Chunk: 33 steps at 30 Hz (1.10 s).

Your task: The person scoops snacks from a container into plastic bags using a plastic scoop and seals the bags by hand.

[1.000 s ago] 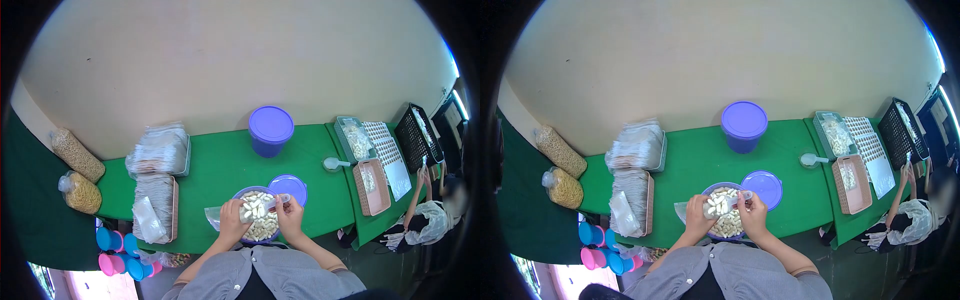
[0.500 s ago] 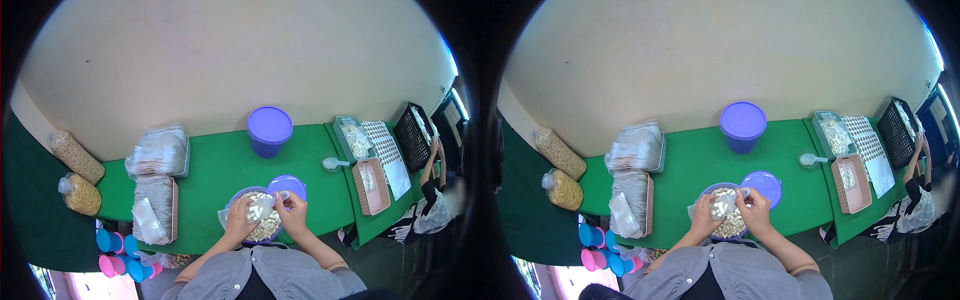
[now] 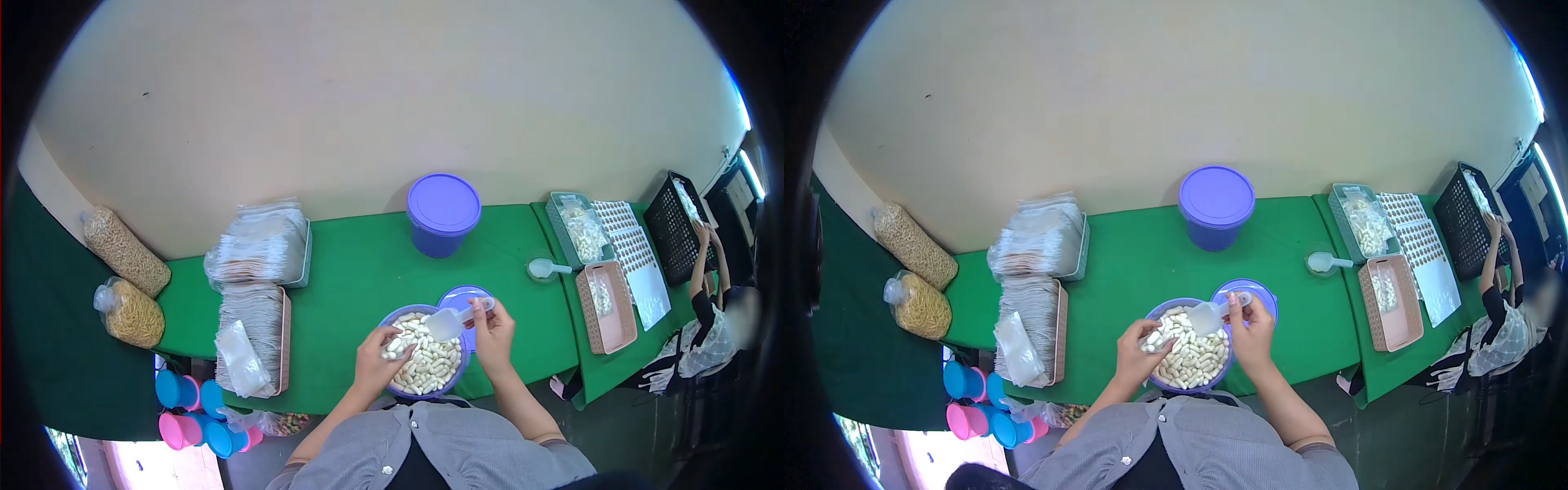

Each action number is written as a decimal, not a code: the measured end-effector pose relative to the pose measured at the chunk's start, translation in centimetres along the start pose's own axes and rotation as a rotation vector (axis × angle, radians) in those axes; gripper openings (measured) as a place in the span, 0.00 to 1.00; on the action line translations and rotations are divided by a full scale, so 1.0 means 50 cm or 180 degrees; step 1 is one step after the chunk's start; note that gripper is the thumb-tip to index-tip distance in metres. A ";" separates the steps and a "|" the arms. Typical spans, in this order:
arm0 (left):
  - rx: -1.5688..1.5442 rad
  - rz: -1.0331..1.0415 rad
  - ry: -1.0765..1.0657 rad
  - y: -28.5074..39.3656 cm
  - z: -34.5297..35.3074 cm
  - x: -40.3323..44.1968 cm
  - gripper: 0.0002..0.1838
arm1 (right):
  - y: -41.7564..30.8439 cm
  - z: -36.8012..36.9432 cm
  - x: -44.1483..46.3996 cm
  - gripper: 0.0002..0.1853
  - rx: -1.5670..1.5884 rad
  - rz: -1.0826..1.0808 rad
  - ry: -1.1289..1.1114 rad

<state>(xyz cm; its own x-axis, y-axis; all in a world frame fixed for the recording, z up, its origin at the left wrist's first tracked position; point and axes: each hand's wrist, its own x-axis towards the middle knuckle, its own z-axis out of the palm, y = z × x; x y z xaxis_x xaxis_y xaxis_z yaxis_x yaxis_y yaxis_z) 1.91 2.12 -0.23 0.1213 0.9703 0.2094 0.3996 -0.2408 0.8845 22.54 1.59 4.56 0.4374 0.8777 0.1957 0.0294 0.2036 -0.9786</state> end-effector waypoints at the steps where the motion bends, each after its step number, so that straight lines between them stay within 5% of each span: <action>1: -0.0001 -0.0003 0.0009 0.005 -0.004 0.003 0.22 | 0.018 -0.002 -0.002 0.11 -0.0238 0.0072 -0.0163; 4: 0.0106 0.0323 0.0285 0.013 -0.010 0.006 0.22 | 0.081 -0.002 -0.009 0.10 -0.0719 0.0187 -0.0448; 7: -0.0143 -0.0072 0.0039 0.006 -0.012 0.002 0.24 | 0.158 0.003 -0.017 0.11 -0.1088 0.0210 -0.0661; 9: 0.0025 0.0027 -0.0100 0.003 -0.012 -0.003 0.27 | 0.209 0.011 -0.029 0.12 -0.0434 0.1143 -0.0721; 13: 0.0152 0.0409 0.0025 0.018 -0.016 0.003 0.29 | 0.261 0.017 -0.056 0.11 -0.0110 0.1814 -0.1133; 20: 0.0148 0.0327 0.0297 -0.005 -0.029 0.009 0.29 | 0.236 0.007 -0.051 0.15 0.0493 0.2168 -0.0840; 33: 0.0761 0.0296 0.0006 -0.011 -0.026 0.001 0.41 | 0.082 0.002 -0.010 0.16 0.1077 0.1572 -0.0267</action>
<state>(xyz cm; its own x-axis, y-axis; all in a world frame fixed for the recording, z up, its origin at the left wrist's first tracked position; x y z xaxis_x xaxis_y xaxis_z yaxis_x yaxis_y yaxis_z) 0.49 2.35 -0.17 0.1660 0.9437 0.2862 0.5902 -0.3276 0.7378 22.37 2.03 0.45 0.2537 0.9320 -0.2589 -0.4526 -0.1221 -0.8833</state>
